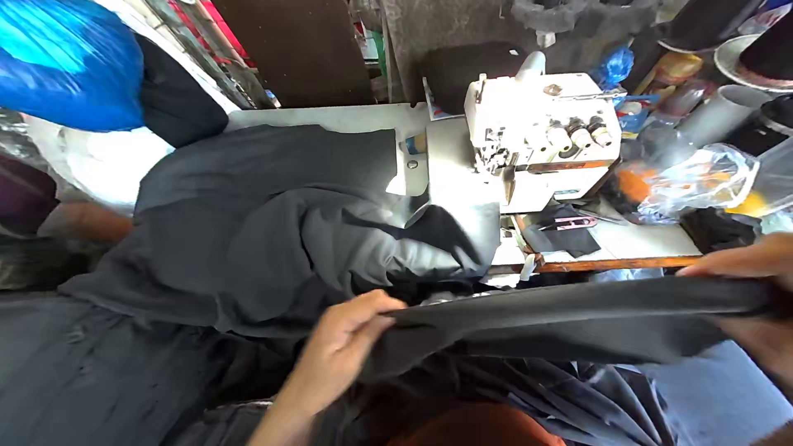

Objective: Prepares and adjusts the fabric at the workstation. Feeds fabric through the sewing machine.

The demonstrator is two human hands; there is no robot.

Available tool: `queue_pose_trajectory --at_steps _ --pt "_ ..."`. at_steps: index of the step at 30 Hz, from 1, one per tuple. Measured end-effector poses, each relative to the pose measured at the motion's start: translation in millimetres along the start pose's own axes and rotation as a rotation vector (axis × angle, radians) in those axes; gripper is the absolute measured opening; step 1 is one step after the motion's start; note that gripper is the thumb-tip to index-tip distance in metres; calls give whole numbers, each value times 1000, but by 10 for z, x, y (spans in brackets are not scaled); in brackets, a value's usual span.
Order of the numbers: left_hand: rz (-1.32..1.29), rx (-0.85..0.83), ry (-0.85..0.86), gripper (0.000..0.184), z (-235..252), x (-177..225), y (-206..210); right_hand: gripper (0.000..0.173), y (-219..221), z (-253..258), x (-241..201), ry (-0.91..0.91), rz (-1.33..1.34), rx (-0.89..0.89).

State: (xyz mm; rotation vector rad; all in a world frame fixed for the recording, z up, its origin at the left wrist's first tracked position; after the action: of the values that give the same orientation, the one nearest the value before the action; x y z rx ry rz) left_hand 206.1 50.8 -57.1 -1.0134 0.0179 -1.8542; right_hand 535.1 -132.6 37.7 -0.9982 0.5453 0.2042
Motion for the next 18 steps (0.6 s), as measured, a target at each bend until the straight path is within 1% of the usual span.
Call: queue_pose_trajectory --at_steps 1,3,4,5,6,7,8,9,10,11,12,13,14,15,18 --pt "20 63 15 25 -16 113 -266 19 134 -28 47 -12 -41 -44" --pt "109 234 -6 22 -36 408 -826 20 438 -72 143 -37 -26 -39" --pt "159 294 12 21 -14 520 -1103 21 585 -62 191 -39 27 -38" --pt "229 306 52 21 52 552 -1368 22 736 -25 255 -28 125 -59" --pt "280 277 128 23 180 469 -1633 21 896 37 331 -9 261 -80" --pt "368 239 206 24 391 300 -1841 18 1072 114 408 33 417 -101" --pt "507 195 249 26 670 94 -1957 15 1276 192 475 115 589 -128" --pt "682 149 222 32 958 -132 -1971 15 1508 263 532 254 767 -159" --pt "844 74 116 38 1212 -376 -1885 17 1746 317 562 429 928 -182" --pt "957 -38 -33 37 1389 -633 -1739 16 1956 347 567 595 1038 -192" --pt "993 -147 -186 36 1473 -881 -1568 14 2125 358 563 725 1102 -185" --pt "984 -209 -271 44 1497 -1056 -1361 14 2236 369 562 802 1129 -168" --pt "971 -239 -260 49 1521 -1110 -1098 17 2289 385 552 835 1144 -141" --pt "931 -261 -176 46 1521 -1082 -777 18 2302 383 534 844 1156 -110" --pt "608 -275 252 23 1330 -817 226 14 2240 326 463 805 1132 -61"
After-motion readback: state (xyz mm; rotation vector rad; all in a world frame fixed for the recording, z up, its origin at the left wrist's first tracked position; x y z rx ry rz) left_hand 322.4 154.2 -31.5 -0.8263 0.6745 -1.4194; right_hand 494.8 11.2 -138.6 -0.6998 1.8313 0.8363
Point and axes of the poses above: each hand's wrist, its own z-axis towards the middle knuckle, its own y-axis out of the palm, x = y × z, the point moved 7 cm from there along z, towards the middle knuckle, and after that the axes turned 15 degrees about y, right-handed, at the moved point
